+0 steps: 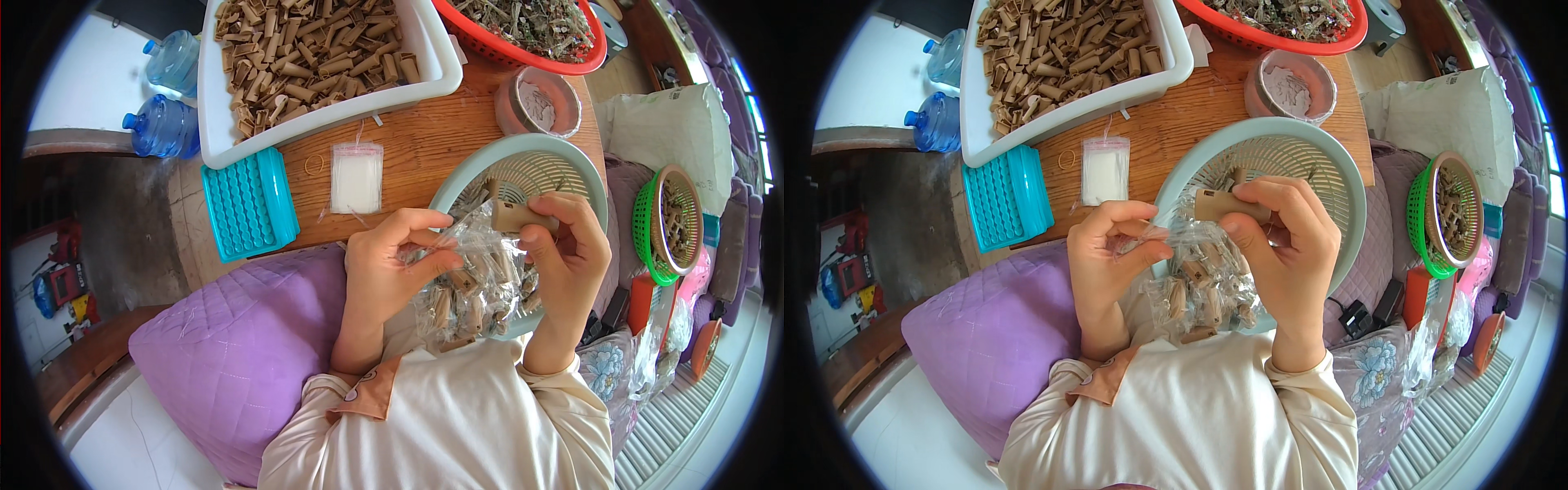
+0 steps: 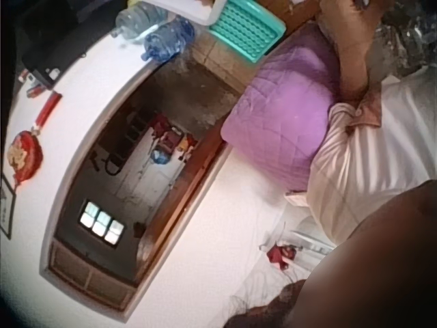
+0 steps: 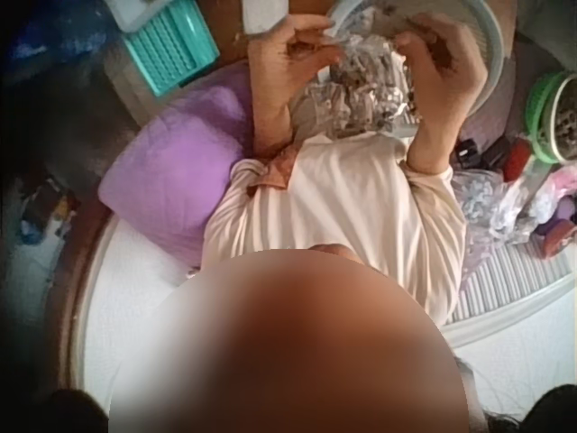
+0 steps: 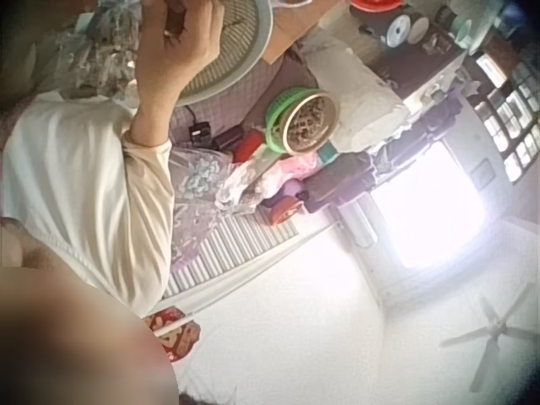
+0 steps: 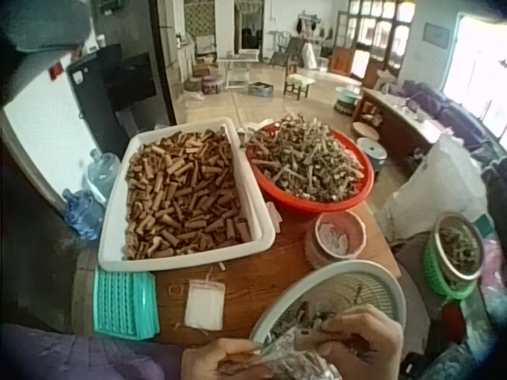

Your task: The person packages cylindrical products by hand, placing them into plastic bags for distribution.

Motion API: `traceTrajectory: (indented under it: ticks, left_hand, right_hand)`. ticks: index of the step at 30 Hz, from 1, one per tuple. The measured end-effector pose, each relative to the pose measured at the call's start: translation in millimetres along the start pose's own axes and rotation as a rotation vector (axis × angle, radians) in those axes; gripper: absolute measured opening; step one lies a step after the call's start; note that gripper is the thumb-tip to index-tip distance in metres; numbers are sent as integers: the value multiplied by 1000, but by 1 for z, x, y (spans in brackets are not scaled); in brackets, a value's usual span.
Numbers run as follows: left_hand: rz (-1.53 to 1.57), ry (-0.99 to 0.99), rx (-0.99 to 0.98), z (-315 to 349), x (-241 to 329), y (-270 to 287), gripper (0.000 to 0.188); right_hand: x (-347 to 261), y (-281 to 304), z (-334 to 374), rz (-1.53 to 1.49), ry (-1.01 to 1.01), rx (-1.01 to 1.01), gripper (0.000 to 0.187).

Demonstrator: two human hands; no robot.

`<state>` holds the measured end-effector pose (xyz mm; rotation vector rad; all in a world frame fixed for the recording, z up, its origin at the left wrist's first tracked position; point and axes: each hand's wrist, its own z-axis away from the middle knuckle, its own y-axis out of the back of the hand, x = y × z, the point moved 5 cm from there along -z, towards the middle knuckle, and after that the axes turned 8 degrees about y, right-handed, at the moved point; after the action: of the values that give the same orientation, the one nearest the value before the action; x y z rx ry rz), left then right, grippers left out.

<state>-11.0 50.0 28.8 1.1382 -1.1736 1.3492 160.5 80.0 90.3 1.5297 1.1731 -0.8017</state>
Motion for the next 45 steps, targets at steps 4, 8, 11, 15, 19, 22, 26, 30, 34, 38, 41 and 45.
traceTrajectory:
  ticks: [4, 8, 11, 15, 19, 22, 26, 30, 34, 38, 41, 45]
  left_hand:
    - [-96, 57, -9, -1, -5, -3, 36]
    - [-39, 96, -78, -2, -11, -10, 44]
    - [-94, -4, -67, -2, -11, -14, 45]
    - [-135, -61, -64, -3, -5, -17, 43]
    - [-121, -36, -50, -3, -10, -19, 41]
    - [-200, -48, -51, -4, -6, -19, 40]
    - [-352, -71, -45, -4, 2, -23, 37]
    - [-111, 37, -23, -5, -14, -23, 38]
    - [375, 174, -88, -11, -29, -19, 44]
    - [437, 169, -118, -10, -27, -19, 45]
    - [492, 223, -133, -9, -25, -17, 44]
    - [489, 171, -98, -12, -25, -13, 45]
  right_hand:
    - [3, -5, -1, -104, -144, -89, 18]
    - [9, -11, 1, -183, -203, -135, 15]
    - [12, -11, 2, -108, -280, -123, 13]
    - [6, -10, -4, 2, -246, -159, 13]
    - [10, -16, -6, 134, -155, -280, 16]
    - [11, -20, -7, 232, -134, -337, 18]
    - [13, -22, -8, 211, -251, -259, 20]
    - [13, -28, -8, 83, 10, -133, 19]
    - [14, -25, -9, 157, 175, -128, 19]
    - [12, -23, -7, 228, 182, -189, 20]
    - [15, -31, -6, 192, 249, -314, 21]
    - [7, -37, -6, 287, 425, -425, 24]
